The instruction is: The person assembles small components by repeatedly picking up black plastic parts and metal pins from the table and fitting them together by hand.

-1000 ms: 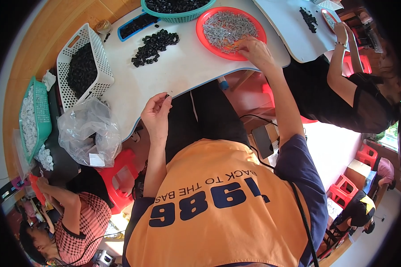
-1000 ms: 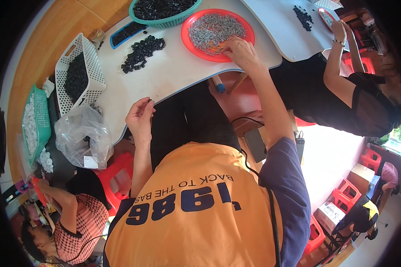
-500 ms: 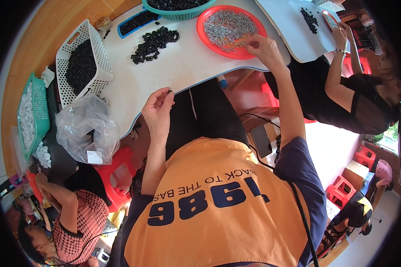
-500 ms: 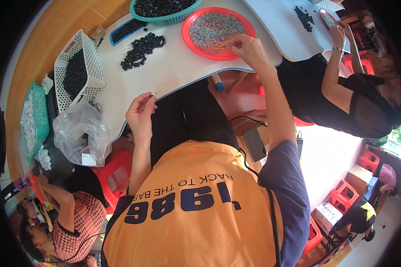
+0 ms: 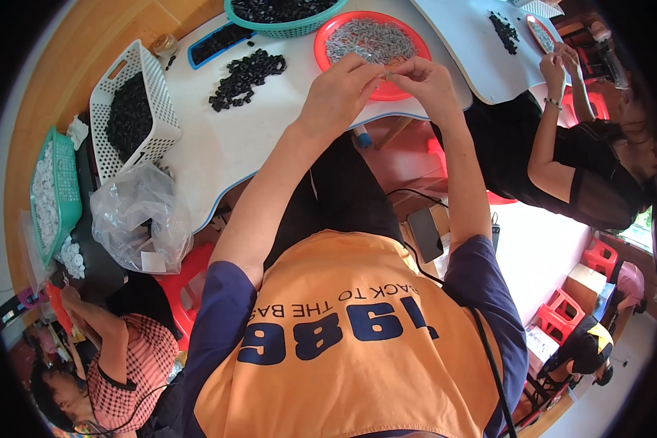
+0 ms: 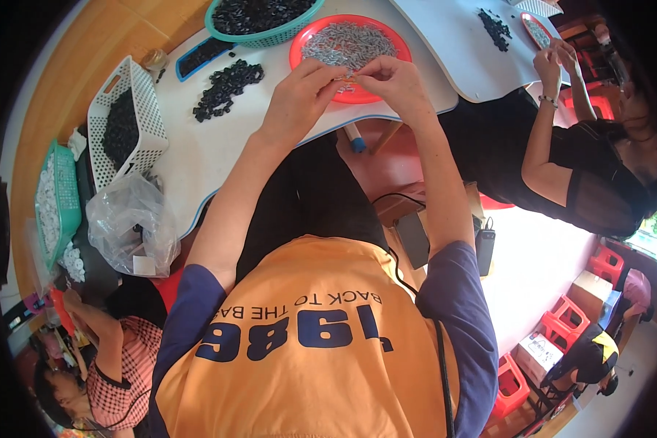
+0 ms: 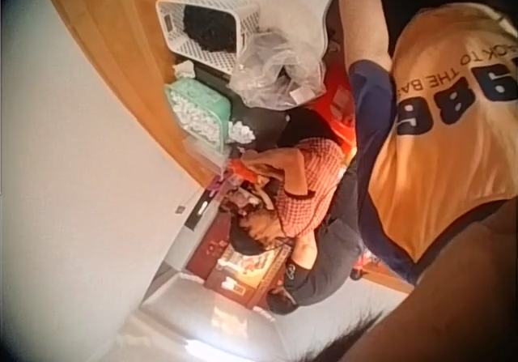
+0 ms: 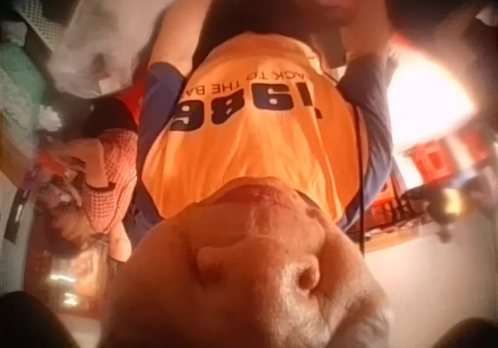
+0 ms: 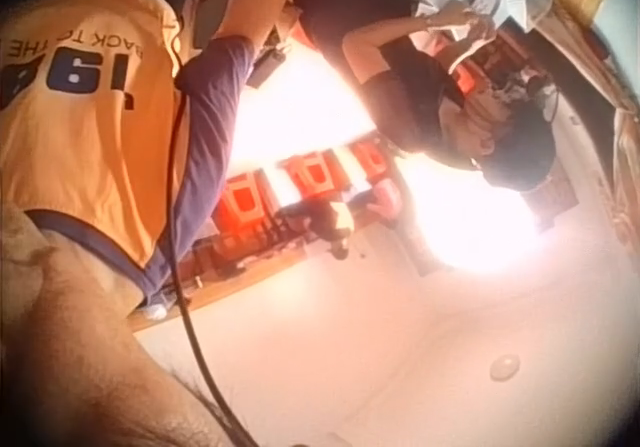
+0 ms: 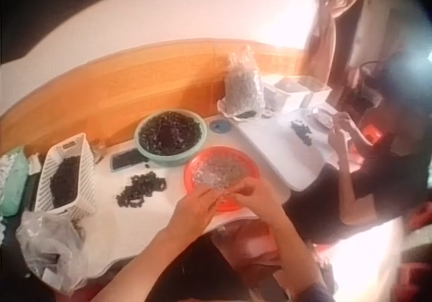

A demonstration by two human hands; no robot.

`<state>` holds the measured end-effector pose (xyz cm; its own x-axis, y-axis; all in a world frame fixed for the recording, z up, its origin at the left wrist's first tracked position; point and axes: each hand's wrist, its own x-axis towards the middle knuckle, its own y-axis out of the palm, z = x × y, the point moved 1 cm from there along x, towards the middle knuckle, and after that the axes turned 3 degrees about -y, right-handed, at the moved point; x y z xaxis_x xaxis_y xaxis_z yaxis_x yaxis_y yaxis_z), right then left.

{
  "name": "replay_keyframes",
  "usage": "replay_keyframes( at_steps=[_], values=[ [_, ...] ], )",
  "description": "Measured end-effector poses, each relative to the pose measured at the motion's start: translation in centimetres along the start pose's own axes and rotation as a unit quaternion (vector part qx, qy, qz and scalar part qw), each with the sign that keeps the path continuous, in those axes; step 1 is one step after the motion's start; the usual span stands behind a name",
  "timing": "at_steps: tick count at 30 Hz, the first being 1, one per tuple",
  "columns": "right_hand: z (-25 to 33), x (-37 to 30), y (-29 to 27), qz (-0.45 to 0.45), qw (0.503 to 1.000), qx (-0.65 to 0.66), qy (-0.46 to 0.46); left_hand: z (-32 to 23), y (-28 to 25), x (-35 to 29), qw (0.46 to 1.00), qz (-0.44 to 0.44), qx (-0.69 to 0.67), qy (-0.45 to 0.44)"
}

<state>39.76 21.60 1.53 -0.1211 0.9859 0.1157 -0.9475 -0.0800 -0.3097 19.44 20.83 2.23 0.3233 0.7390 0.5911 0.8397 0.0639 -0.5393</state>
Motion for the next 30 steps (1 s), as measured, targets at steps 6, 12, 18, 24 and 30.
replay_keyframes(
  at_steps=[6, 12, 18, 24, 30],
  values=[
    [-0.4, 0.2, -0.9, 0.01, 1.0, 0.012, -0.01, 1.1, 1.8, 1.4, 0.999, 0.033, 0.032, 0.019],
    [-1.3, 0.8, -1.4, -0.045, 0.996, -0.079, -0.017, 4.6, 4.0, 2.2, 0.978, 0.043, -0.077, -0.189],
    [-2.6, 0.6, -1.6, -0.057, 0.997, -0.056, 0.002, 6.4, 5.8, 2.8, 0.985, 0.106, 0.021, -0.136],
    [-1.1, -0.6, -1.5, -0.055, 0.998, -0.033, 0.005, 5.8, 4.4, 2.7, 0.904, 0.114, -0.258, -0.322],
    [2.9, -2.6, 1.4, -0.001, 0.993, 0.119, -0.026, 0.5, -1.2, -2.7, 0.807, 0.047, -0.487, -0.33]
  ],
)
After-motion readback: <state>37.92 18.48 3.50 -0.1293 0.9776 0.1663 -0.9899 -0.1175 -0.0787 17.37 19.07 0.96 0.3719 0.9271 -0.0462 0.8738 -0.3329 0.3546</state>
